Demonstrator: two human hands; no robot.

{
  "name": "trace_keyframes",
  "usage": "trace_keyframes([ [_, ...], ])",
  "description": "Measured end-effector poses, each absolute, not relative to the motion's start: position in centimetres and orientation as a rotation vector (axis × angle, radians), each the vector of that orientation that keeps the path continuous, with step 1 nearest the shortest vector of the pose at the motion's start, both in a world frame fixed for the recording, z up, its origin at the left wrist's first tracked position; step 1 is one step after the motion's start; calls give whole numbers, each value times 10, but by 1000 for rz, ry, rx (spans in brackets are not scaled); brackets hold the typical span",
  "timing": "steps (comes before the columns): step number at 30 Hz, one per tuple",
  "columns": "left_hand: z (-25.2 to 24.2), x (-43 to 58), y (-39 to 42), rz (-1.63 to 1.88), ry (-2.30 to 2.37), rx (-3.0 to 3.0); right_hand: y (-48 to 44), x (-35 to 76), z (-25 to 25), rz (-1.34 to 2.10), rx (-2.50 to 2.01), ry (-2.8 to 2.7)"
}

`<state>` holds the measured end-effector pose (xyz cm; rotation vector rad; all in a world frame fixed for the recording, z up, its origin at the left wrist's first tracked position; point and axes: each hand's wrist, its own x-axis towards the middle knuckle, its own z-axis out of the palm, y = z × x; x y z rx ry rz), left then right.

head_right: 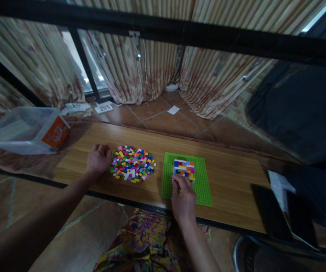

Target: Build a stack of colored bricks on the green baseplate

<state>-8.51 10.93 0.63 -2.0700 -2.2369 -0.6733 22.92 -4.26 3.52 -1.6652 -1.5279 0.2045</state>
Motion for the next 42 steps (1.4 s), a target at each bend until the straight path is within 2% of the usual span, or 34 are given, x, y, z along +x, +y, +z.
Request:
trace_keyframes([
  [13, 9, -85, 109, -660, -2229, -2066, -28, 253, 21, -54, -1741, -1354],
  [28, 10, -84, 109, -663, -2230, -2069, -25, 257, 16, 155, -1725, -1121],
  [42, 11, -84, 108, -638, -2233, -2050, -21, 251, 21, 141, -1768, -1067],
])
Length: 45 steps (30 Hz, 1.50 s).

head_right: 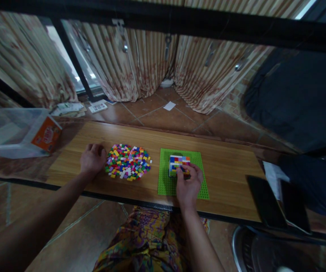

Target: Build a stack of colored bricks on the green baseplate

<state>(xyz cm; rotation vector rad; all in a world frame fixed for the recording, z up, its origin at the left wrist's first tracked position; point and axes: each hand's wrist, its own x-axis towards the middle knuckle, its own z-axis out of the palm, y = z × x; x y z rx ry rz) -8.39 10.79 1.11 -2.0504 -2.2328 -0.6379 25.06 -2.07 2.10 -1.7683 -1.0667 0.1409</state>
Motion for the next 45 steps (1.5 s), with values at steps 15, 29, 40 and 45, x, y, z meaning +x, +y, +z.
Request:
trace_keyframes([
  [15, 9, -85, 109, -635, -2241, -2048, -17, 251, 15, 182, -1739, -1049],
  [29, 6, -85, 110, -639, -2245, -2042, -27, 251, 41, 15, -1655, -1115],
  [40, 8, -83, 109, -652, -2235, -2069, 17, 193, 36, 236, -1635, -1859],
  [45, 8, -83, 108, -663, -2241, -2061, 34, 189, 22, 253, -1650, -1959],
])
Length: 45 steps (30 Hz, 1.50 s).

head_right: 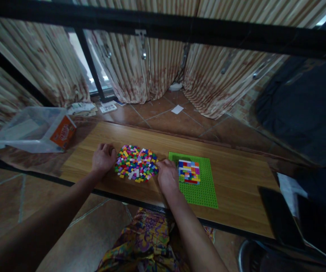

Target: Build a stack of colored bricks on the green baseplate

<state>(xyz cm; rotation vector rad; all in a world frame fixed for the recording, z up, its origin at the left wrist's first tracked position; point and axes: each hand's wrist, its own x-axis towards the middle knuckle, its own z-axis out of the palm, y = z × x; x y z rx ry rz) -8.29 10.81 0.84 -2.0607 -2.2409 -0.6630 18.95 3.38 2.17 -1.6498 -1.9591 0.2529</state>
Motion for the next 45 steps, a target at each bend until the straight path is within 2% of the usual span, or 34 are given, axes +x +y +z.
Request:
trace_keyframes([
  [15, 8, -85, 109, -670, -2247, -2063, 50, 185, 14, 218, -1809, -1912],
  [26, 3, -87, 110, -687, -2215, -2058, -14, 218, 44, 262, -1694, -1559],
  [34, 4, -87, 110, -675, -2241, -2051, -12, 257, 30, 26, -1716, -1528],
  [45, 6, -87, 110, -681, -2235, -2067, -4, 258, 21, 99, -1748, -1394],
])
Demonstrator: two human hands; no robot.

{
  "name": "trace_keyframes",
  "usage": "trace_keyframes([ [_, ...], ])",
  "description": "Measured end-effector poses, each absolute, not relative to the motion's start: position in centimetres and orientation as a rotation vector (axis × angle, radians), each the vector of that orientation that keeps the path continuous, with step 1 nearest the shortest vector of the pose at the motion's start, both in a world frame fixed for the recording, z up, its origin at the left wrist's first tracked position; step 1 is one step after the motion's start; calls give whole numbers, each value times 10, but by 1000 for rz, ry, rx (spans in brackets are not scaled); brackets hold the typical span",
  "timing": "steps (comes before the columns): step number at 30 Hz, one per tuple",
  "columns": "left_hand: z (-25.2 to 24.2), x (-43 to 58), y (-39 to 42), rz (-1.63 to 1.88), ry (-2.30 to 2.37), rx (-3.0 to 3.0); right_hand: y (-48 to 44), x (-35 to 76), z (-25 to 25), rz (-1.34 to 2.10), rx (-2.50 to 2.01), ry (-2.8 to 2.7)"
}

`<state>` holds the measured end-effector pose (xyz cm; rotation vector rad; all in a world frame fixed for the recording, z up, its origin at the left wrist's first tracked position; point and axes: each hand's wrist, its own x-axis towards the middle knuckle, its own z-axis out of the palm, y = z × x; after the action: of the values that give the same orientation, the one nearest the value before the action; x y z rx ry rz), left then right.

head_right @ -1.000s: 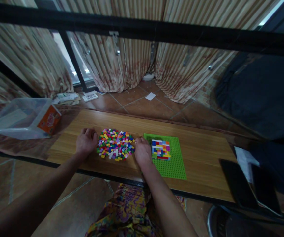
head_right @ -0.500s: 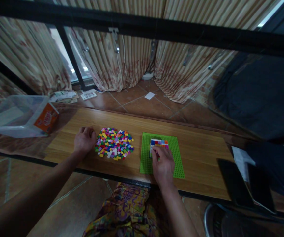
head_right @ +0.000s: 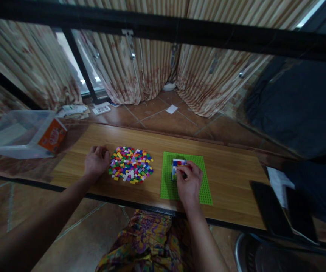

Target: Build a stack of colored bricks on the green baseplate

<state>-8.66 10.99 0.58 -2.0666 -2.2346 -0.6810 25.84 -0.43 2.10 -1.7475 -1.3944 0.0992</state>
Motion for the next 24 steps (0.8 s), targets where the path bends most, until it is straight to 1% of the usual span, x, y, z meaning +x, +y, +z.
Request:
trace_keyframes([
  [12, 5, -87, 111, -676, -2239, -2065, -6, 260, 27, 143, -1731, -1308],
  [19, 6, -87, 110, -662, -2228, -2064, 0, 254, 26, 73, -1834, -1293],
  [24, 4, -87, 110, -665, -2229, -2054, 0, 252, 23, 39, -1821, -1298],
])
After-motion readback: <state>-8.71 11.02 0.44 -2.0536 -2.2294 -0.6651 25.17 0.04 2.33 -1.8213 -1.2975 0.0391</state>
